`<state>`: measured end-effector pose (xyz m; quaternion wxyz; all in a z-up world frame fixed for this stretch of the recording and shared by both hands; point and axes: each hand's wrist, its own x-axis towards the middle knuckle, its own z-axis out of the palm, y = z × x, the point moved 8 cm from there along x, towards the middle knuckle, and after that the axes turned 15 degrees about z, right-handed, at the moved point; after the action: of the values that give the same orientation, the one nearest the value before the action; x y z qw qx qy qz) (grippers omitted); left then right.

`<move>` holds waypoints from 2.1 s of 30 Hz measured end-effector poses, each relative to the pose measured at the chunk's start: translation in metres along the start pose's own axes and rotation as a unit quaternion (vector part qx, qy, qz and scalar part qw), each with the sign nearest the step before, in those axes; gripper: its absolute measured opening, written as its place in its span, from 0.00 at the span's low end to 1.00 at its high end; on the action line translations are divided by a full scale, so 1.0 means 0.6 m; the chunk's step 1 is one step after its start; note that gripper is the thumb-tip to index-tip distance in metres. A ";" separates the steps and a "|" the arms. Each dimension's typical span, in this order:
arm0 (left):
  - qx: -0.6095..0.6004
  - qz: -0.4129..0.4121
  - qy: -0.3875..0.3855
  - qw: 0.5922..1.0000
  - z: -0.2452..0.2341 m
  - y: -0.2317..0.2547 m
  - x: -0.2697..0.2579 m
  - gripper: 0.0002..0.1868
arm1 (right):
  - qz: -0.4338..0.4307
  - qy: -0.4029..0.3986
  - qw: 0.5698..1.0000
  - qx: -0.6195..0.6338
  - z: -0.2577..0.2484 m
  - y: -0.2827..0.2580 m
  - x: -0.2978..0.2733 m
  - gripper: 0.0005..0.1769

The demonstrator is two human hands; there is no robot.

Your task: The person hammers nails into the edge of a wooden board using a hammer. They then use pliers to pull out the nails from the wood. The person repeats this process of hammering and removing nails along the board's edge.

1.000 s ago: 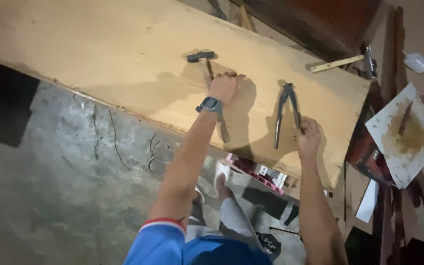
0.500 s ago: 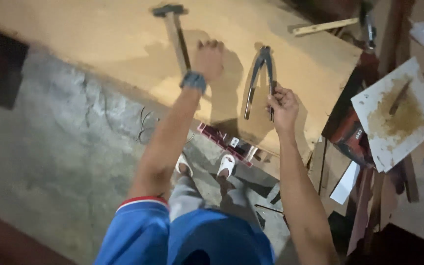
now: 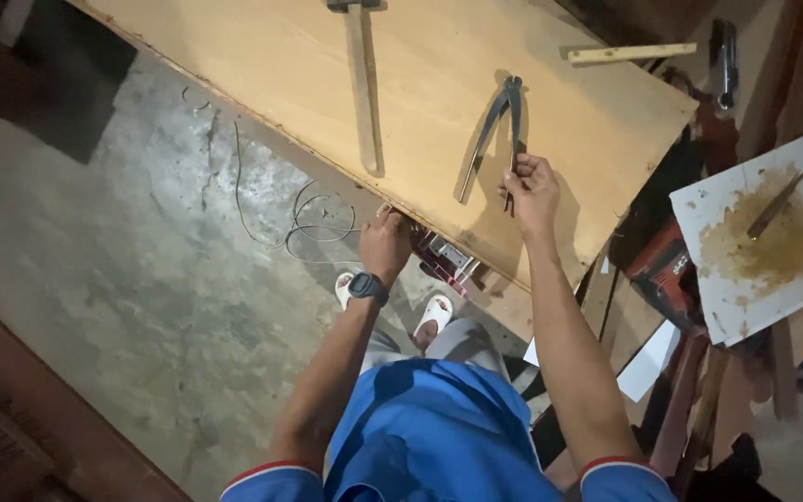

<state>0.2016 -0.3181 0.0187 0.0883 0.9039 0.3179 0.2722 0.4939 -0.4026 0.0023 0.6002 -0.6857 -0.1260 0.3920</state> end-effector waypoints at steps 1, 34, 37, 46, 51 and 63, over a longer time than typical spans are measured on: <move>0.002 0.000 0.003 1.000 -0.004 0.002 -0.001 0.07 | -0.003 -0.002 1.000 0.000 0.001 -0.008 -0.009 0.18; -0.603 -0.514 0.214 0.571 -0.056 -0.805 0.084 0.28 | 0.197 -0.130 0.968 -0.086 0.710 -0.100 -0.013 0.13; -0.626 -0.516 0.264 0.522 -0.021 -0.866 0.108 0.21 | 0.173 -0.197 0.960 -0.100 0.799 -0.118 -0.085 0.13; -0.459 -0.491 0.134 0.728 0.051 -0.966 0.119 0.24 | 0.159 -0.172 0.872 -0.430 0.936 -0.102 -0.138 0.28; -0.463 -0.483 0.152 0.727 0.044 -0.972 0.127 0.20 | 0.033 -0.149 0.872 -0.465 0.914 -0.068 -0.103 0.30; -0.483 -0.483 0.179 0.708 0.139 -1.018 0.096 0.18 | 0.072 -0.121 0.881 -0.452 0.928 -0.134 -0.135 0.29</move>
<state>-0.0366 0.1966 -0.2291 0.5736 0.3947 0.5463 0.4656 0.0806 -0.0312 0.1233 0.1752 -0.8370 -0.3110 0.4148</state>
